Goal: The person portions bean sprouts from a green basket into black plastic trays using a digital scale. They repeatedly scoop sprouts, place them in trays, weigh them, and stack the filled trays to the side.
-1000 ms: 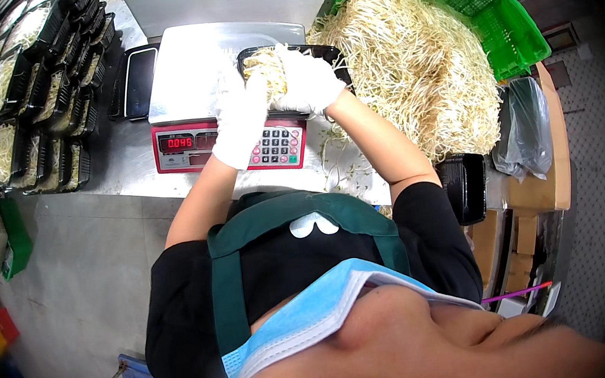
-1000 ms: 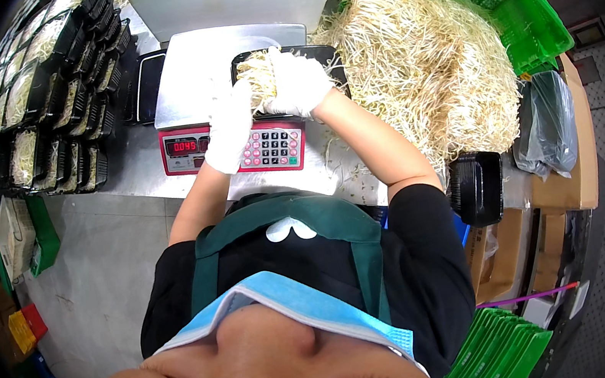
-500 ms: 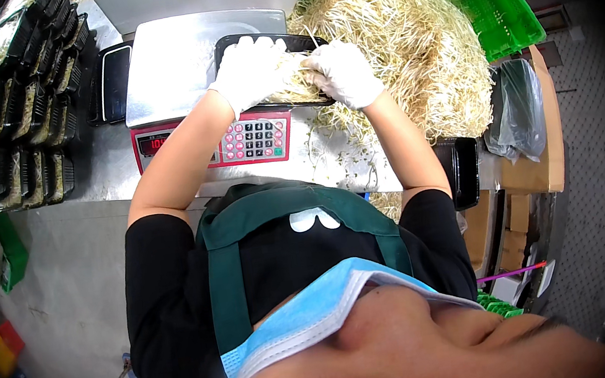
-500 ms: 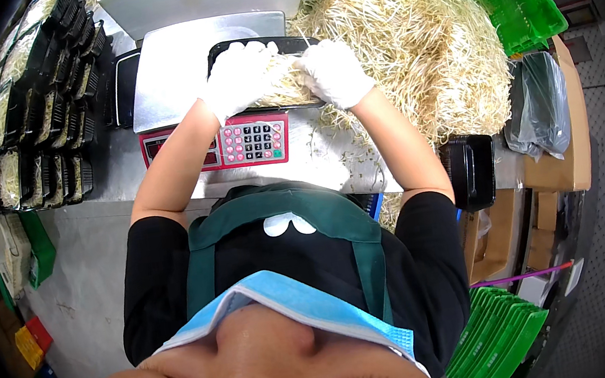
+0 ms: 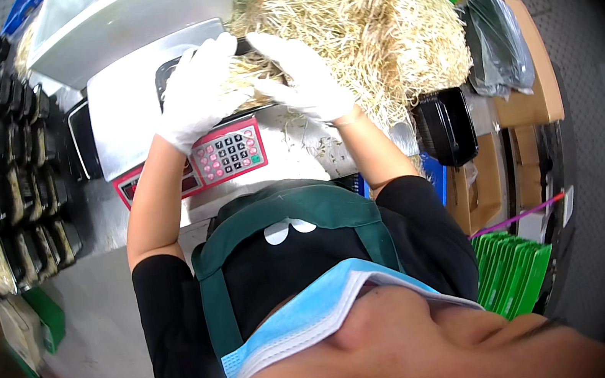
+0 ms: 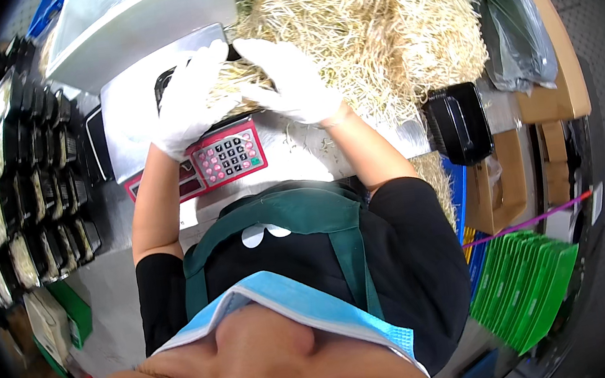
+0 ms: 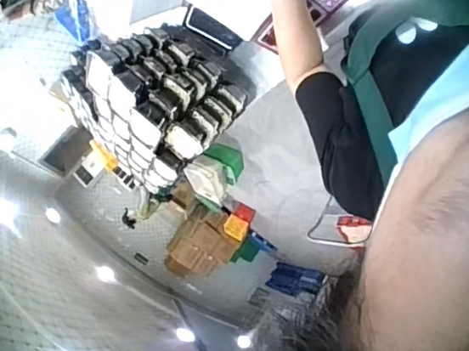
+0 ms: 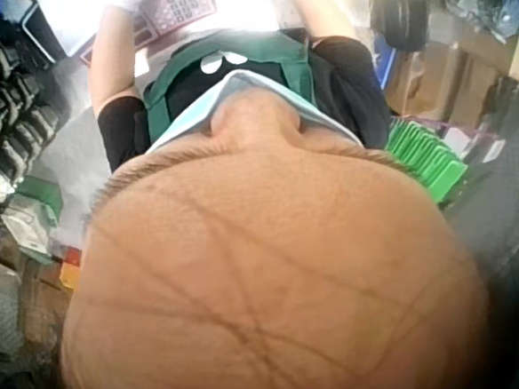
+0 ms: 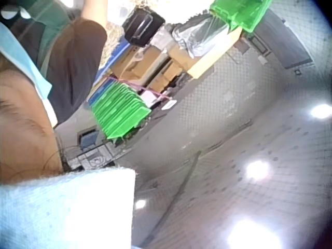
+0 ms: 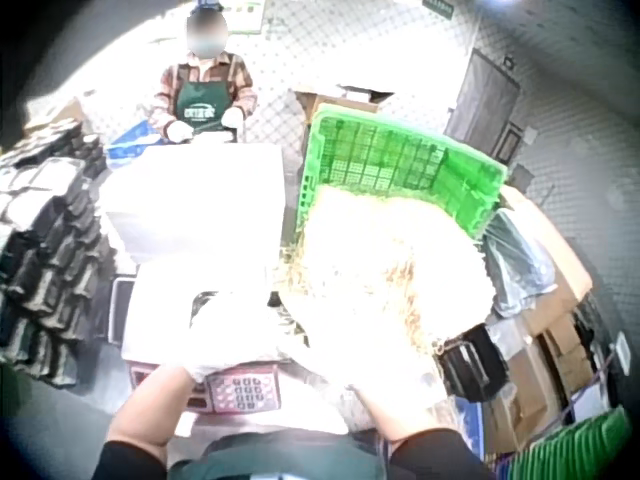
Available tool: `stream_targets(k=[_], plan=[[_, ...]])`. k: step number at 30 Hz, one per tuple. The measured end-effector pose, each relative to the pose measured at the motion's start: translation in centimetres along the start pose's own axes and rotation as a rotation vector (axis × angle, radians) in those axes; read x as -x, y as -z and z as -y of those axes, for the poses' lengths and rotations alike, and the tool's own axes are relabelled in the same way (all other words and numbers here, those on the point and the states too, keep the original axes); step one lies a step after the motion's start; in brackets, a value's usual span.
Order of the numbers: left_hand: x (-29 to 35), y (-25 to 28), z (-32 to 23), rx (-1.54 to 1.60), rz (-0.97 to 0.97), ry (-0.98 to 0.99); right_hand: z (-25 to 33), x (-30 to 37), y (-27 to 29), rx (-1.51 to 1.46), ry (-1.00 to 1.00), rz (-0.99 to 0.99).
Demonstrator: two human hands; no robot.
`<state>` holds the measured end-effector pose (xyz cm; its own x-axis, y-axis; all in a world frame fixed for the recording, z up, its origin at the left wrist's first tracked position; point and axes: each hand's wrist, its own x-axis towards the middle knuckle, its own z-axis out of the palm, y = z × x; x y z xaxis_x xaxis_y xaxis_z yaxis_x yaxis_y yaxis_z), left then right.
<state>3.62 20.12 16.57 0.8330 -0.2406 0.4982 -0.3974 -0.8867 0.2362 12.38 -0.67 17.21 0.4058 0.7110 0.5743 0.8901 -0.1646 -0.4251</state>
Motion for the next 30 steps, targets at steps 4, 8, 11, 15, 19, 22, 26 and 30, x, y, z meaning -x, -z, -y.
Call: stream_targets(k=[4,8,11,15,19,22,26,30], plan=[[0.8,1.1,-0.5,-0.091,0.077,0.077,-4.4,10.8,4.3,0.051,-0.36,-0.012],[1.0,0.2,-0.1,-0.137,0.09,0.183,-3.8,19.9,3.0,0.188,-0.572,0.125],[-0.4,0.3,-0.2,-0.164,0.097,0.237,-5.9,20.4,-0.6,0.448,-0.405,0.282],[-2.0,2.2,-3.7,-0.245,0.035,0.256,-8.1,11.8,2.8,0.186,-0.363,0.24],[-1.5,1.7,-8.7,0.146,-0.022,0.238,-16.7,12.8,5.8,1.162,-0.216,0.453],[-0.4,-2.6,-11.7,0.71,0.255,0.213,-20.0,12.1,5.2,1.252,-0.071,0.588],[2.8,-11.4,-11.8,0.981,0.678,0.508,-20.5,10.6,5.2,1.185,-0.022,0.541],[4.5,-17.0,-11.4,0.984,0.562,0.38,-21.5,10.5,5.0,1.123,-0.021,0.53]])
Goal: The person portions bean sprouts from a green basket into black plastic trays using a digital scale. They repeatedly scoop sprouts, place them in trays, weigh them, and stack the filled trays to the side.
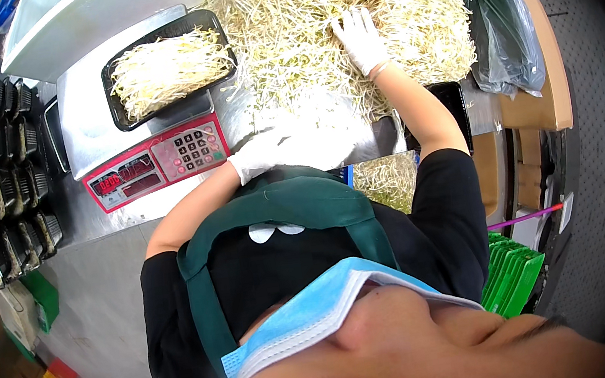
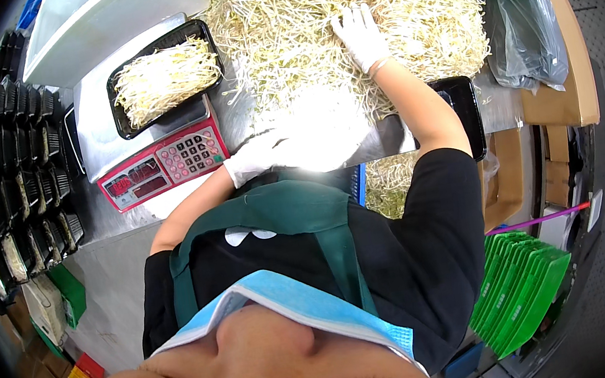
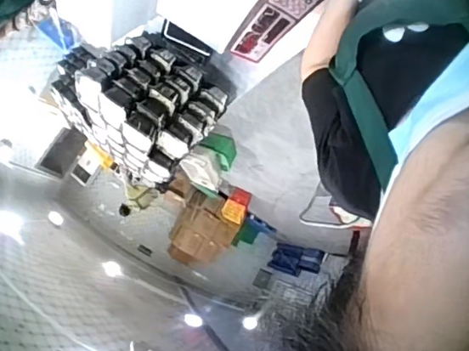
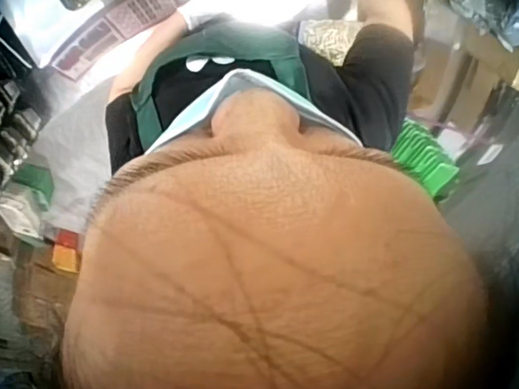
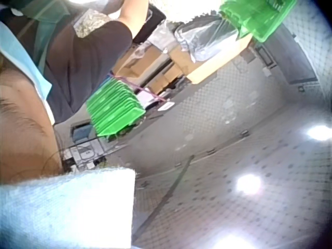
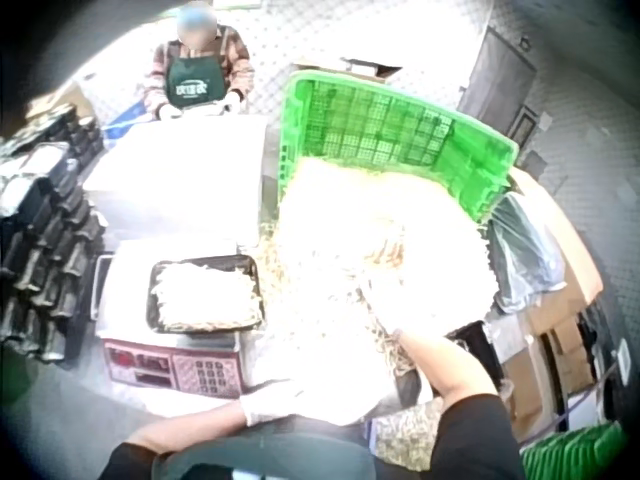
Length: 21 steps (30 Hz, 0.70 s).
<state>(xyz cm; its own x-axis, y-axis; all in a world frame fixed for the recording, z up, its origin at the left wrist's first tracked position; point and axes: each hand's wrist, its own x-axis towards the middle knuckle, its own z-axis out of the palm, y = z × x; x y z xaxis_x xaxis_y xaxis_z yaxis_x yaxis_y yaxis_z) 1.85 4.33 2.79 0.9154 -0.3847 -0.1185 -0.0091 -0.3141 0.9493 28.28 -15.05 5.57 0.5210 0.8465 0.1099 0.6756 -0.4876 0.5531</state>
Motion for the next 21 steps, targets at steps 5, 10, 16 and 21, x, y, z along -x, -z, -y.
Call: stream_targets(k=[5,10,16,21], plan=[[0.9,1.0,-3.5,0.171,-0.08,0.018,-2.6,-1.9,1.0,-0.318,0.02,0.067],[3.6,2.3,-2.5,-0.318,-0.204,-0.098,2.1,-0.5,9.4,-0.585,0.004,0.051],[3.8,3.7,-3.4,-0.534,-0.172,0.037,8.7,0.3,9.2,-0.794,0.248,0.221],[-0.7,2.6,-3.4,-0.508,-0.66,-0.021,3.2,0.4,7.1,-1.459,-0.074,0.223]])
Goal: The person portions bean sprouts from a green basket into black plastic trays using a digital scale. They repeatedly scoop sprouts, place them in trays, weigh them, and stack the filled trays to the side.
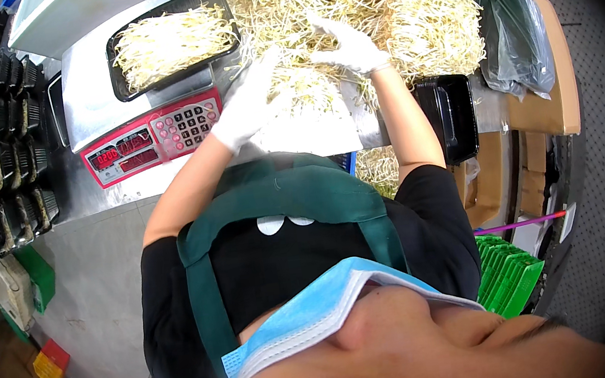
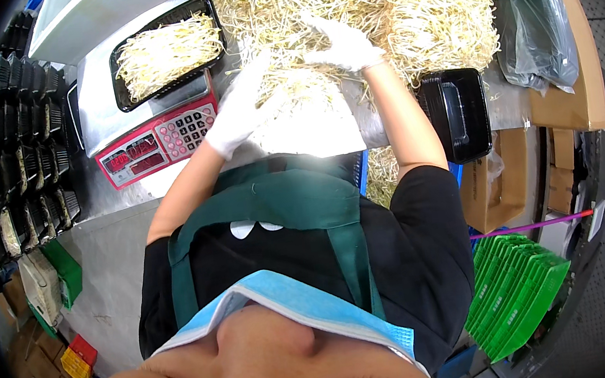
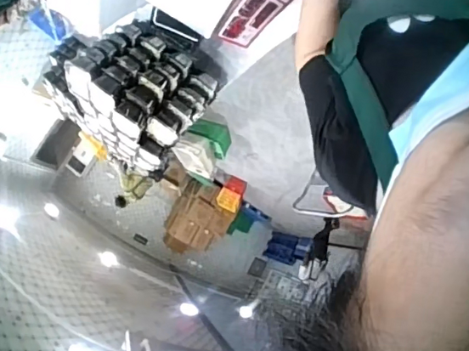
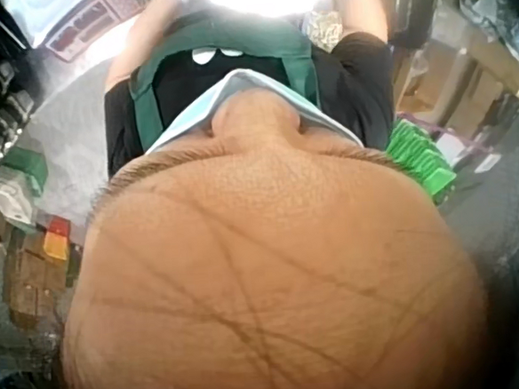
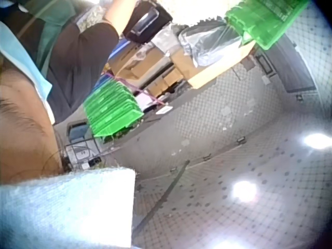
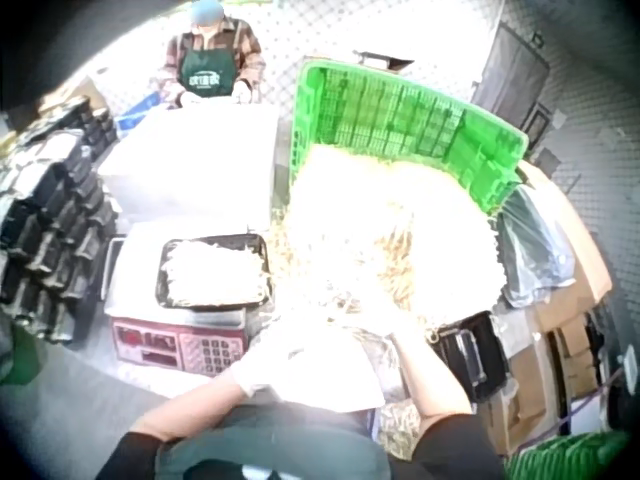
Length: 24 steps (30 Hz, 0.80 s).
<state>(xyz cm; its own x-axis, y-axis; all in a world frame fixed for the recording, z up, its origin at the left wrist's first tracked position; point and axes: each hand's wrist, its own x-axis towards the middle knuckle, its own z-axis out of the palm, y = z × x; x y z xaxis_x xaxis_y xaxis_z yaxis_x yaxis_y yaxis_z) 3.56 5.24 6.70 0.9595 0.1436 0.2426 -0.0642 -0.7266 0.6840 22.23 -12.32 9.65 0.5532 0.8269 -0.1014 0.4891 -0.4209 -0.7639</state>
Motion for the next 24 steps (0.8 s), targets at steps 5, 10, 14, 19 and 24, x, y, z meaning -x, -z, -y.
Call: stream_targets(k=[5,10,14,19,24], plan=[[-0.8,-5.5,4.1,-0.51,0.184,-0.22,-3.4,3.7,-9.0,0.893,0.244,-0.175],[-3.3,-6.6,3.6,-0.666,0.064,-0.145,-0.1,1.8,-5.6,0.691,0.017,-0.157],[-2.7,-1.2,-1.0,-0.442,0.174,0.105,-0.3,2.4,-0.3,0.52,-0.01,-0.345],[2.8,-2.3,1.1,-0.32,0.225,-0.374,0.1,2.8,-1.4,0.104,0.054,-0.099],[5.4,1.1,0.8,-0.499,0.31,-0.415,-1.4,4.5,-2.9,0.01,0.038,0.142]])
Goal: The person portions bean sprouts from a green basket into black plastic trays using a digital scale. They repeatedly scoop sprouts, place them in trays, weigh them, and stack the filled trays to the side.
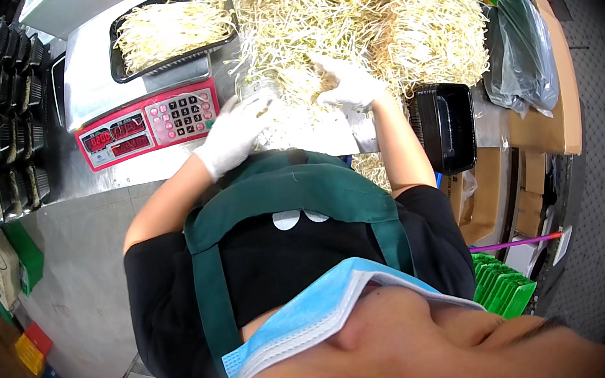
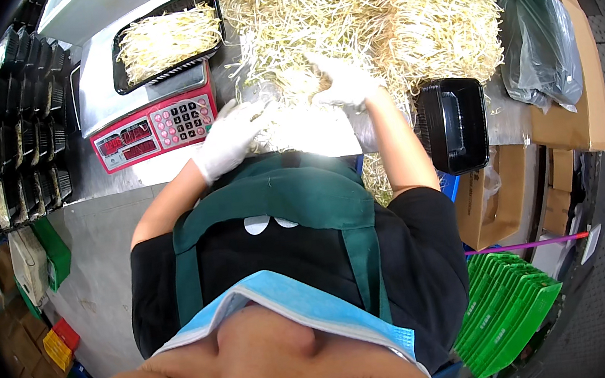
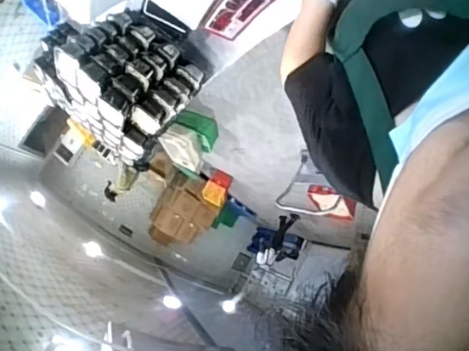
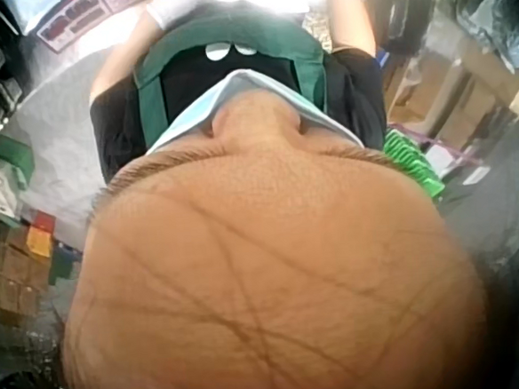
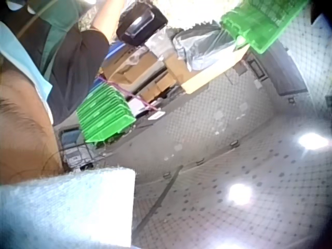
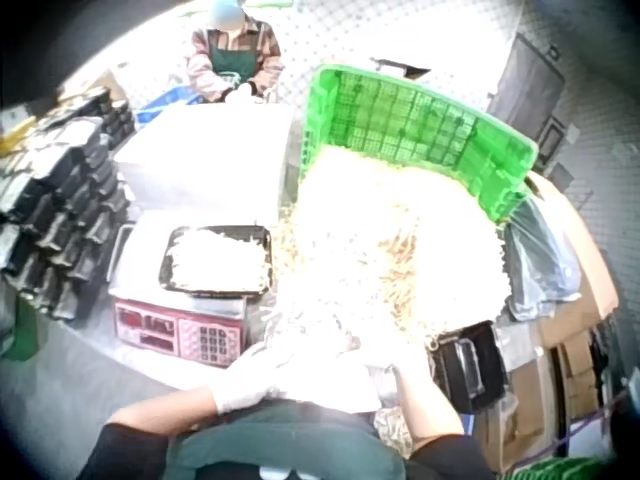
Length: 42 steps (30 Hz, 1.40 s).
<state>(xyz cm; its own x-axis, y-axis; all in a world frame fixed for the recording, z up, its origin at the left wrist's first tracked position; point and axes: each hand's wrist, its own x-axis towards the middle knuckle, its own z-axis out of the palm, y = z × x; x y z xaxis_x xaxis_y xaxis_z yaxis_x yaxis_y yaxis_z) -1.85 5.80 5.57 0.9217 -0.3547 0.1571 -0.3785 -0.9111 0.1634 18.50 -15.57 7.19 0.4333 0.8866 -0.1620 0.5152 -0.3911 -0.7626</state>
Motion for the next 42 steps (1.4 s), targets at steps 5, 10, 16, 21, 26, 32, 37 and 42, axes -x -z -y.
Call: stream_targets(k=[5,10,16,21,26,32,37,42], plan=[[-3.4,0.6,-0.6,0.178,0.01,0.057,1.5,0.6,-3.9,0.091,-0.108,-0.13],[-6.4,-4.4,1.3,0.115,0.031,0.122,0.4,1.1,-8.6,0.53,0.227,-0.425],[-9.8,-5.8,2.0,0.264,-0.007,0.262,1.5,-0.5,-4.3,0.425,-0.018,-0.245],[-9.4,-1.9,-0.2,0.348,-0.033,0.349,3.8,0.6,-2.8,0.336,0.049,-0.292],[-8.3,-2.8,1.2,0.561,0.148,0.446,4.0,0.6,-1.5,0.665,-0.23,-0.03],[-2.6,-1.3,0.5,0.714,0.007,0.238,3.2,2.9,1.9,0.223,-0.195,-0.216],[-5.5,-1.6,0.6,0.069,0.206,0.068,-1.0,0.2,-2.1,-0.078,-0.258,0.027],[-2.9,-0.9,1.4,0.151,0.177,0.209,-0.9,2.6,-2.1,-0.543,-0.248,-0.047]])
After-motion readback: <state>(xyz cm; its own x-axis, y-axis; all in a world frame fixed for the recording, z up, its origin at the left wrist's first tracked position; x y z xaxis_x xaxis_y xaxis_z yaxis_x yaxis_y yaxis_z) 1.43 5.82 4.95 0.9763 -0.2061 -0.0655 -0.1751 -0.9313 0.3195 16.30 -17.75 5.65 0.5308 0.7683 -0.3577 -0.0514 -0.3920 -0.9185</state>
